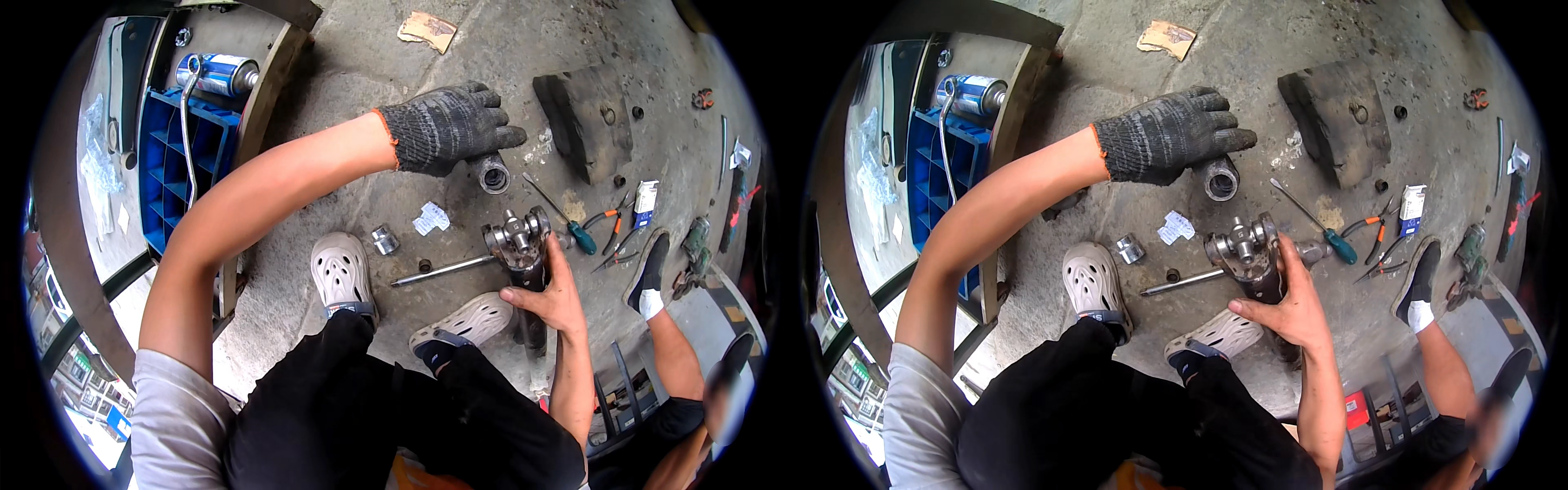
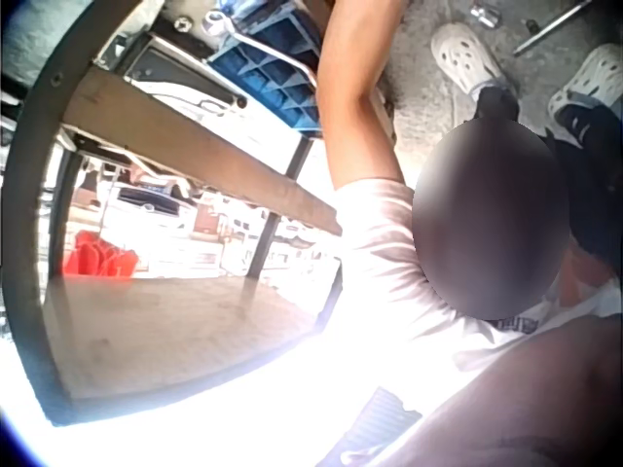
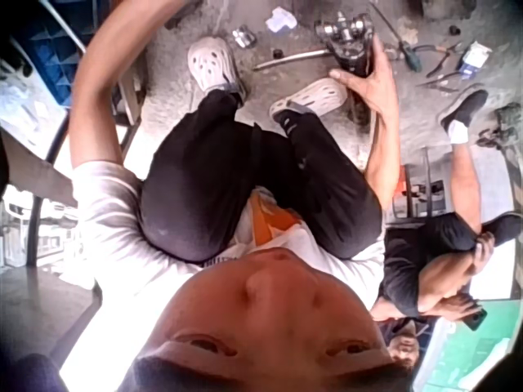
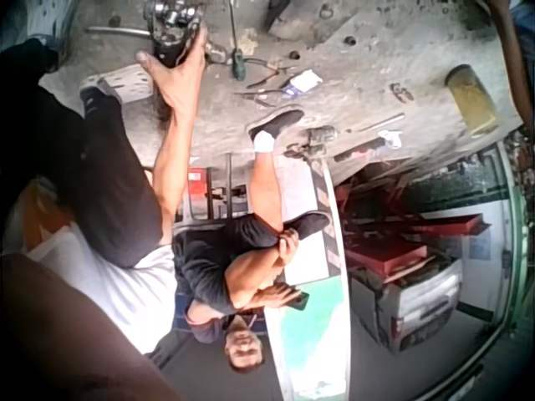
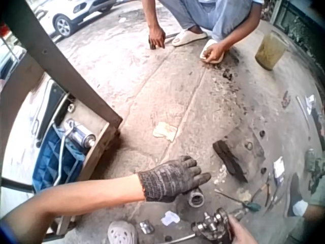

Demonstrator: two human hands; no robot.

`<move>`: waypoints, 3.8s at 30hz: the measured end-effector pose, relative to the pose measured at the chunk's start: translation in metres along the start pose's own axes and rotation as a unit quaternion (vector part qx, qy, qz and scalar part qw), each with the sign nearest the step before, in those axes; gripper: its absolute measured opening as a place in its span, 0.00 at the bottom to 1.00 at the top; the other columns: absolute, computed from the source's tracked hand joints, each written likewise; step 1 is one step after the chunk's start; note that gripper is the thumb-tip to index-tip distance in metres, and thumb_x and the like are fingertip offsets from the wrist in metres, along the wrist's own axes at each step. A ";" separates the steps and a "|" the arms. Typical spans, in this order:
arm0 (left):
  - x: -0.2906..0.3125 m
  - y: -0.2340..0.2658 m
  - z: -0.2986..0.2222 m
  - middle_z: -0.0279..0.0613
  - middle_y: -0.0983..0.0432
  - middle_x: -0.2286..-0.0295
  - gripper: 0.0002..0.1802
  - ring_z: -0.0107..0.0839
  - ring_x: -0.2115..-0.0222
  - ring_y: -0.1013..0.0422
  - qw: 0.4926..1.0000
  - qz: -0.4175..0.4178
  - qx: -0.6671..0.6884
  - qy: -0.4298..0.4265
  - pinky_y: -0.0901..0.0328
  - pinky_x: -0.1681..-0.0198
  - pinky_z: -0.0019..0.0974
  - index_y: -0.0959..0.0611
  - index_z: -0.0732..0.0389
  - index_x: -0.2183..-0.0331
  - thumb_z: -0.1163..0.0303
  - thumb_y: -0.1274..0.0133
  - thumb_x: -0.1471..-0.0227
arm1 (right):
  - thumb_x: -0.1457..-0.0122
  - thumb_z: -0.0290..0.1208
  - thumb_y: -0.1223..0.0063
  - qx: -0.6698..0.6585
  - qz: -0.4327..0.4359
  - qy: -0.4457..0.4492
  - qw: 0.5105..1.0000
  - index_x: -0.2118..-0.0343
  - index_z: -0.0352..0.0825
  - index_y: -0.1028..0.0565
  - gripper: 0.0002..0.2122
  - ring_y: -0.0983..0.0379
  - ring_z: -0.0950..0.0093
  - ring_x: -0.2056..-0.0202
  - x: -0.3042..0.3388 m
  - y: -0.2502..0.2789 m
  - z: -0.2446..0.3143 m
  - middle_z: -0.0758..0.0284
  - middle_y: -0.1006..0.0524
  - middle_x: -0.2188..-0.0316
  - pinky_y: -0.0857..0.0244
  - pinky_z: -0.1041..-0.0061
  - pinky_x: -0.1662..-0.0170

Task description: The person sits on the floor and disassembles a mechanical part, likely a driveshaft or suspension component. They remove a rubber boot, clean the shaft with a rag, and then reassemble the part using a hammer to tap components into place.

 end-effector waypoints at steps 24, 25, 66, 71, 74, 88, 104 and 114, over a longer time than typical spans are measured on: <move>0.042 0.054 -0.054 0.44 0.24 0.58 0.41 0.44 0.53 0.28 0.996 -0.083 0.013 0.026 0.34 0.47 0.47 0.27 0.59 0.41 0.62 0.37 0.59 | 0.42 0.66 0.45 0.016 0.042 0.009 0.999 0.56 0.26 0.25 0.36 0.27 0.71 0.65 0.011 -0.018 0.019 0.63 0.22 0.67 0.34 0.72 0.58; 0.041 0.052 -0.055 0.43 0.24 0.58 0.41 0.44 0.53 0.28 0.996 -0.082 0.013 0.026 0.34 0.48 0.47 0.27 0.59 0.41 0.61 0.38 0.58 | 0.42 0.65 0.45 0.020 0.040 0.012 0.999 0.56 0.26 0.25 0.36 0.27 0.71 0.66 0.011 -0.017 0.020 0.63 0.22 0.67 0.34 0.72 0.59; 0.042 0.079 -0.077 0.45 0.25 0.60 0.36 0.45 0.54 0.28 0.997 -0.030 -0.062 0.043 0.35 0.50 0.50 0.28 0.57 0.40 0.65 0.45 0.51 | 0.53 0.35 0.24 0.081 0.026 -0.035 0.996 0.55 0.28 0.24 0.26 0.18 0.68 0.60 -0.003 -0.028 0.026 0.60 0.16 0.63 0.28 0.69 0.54; 0.037 0.077 -0.082 0.47 0.25 0.58 0.36 0.46 0.53 0.28 0.997 0.002 -0.066 0.050 0.35 0.49 0.50 0.29 0.58 0.39 0.64 0.46 0.51 | 0.53 0.36 0.24 0.103 0.023 -0.008 0.994 0.55 0.28 0.24 0.27 0.18 0.65 0.60 -0.002 -0.028 0.031 0.58 0.16 0.64 0.28 0.68 0.54; 0.034 0.076 -0.084 0.48 0.25 0.58 0.36 0.46 0.52 0.29 0.996 0.014 -0.066 0.050 0.35 0.48 0.51 0.29 0.58 0.39 0.64 0.46 0.51 | 0.54 0.37 0.24 0.104 0.022 0.001 0.994 0.55 0.27 0.25 0.27 0.18 0.64 0.59 -0.002 -0.028 0.031 0.57 0.16 0.64 0.28 0.68 0.54; 0.030 0.059 -0.084 0.48 0.25 0.58 0.42 0.46 0.53 0.29 0.994 0.040 -0.100 0.030 0.35 0.48 0.52 0.32 0.61 0.37 0.65 0.41 0.55 | 0.54 0.45 0.24 0.120 0.004 0.025 0.992 0.47 0.23 0.31 0.38 0.20 0.54 0.57 -0.014 -0.034 0.017 0.50 0.18 0.62 0.29 0.63 0.54; 0.027 0.045 -0.074 0.54 0.25 0.55 0.44 0.52 0.50 0.30 0.997 0.042 -0.036 0.051 0.38 0.44 0.53 0.30 0.60 0.38 0.75 0.38 0.60 | 0.54 0.53 0.27 0.121 0.000 0.025 0.992 0.45 0.22 0.32 0.43 0.21 0.51 0.55 -0.007 -0.025 0.021 0.46 0.20 0.59 0.30 0.60 0.51; 0.024 0.036 -0.066 0.52 0.23 0.54 0.50 0.53 0.50 0.28 0.998 0.027 -0.007 0.057 0.35 0.44 0.52 0.30 0.57 0.38 0.76 0.33 0.66 | 0.53 0.49 0.25 0.001 0.025 0.013 1.000 0.35 0.24 0.38 0.48 0.36 0.54 0.37 -0.013 -0.022 -0.006 0.46 0.32 0.40 0.42 0.59 0.33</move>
Point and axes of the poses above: each hand's wrist, its own x-axis away from the middle knuckle, its own y-axis out of the back of the hand, z = x × y, the point moved 10 cm from there along -x, towards the middle knuckle
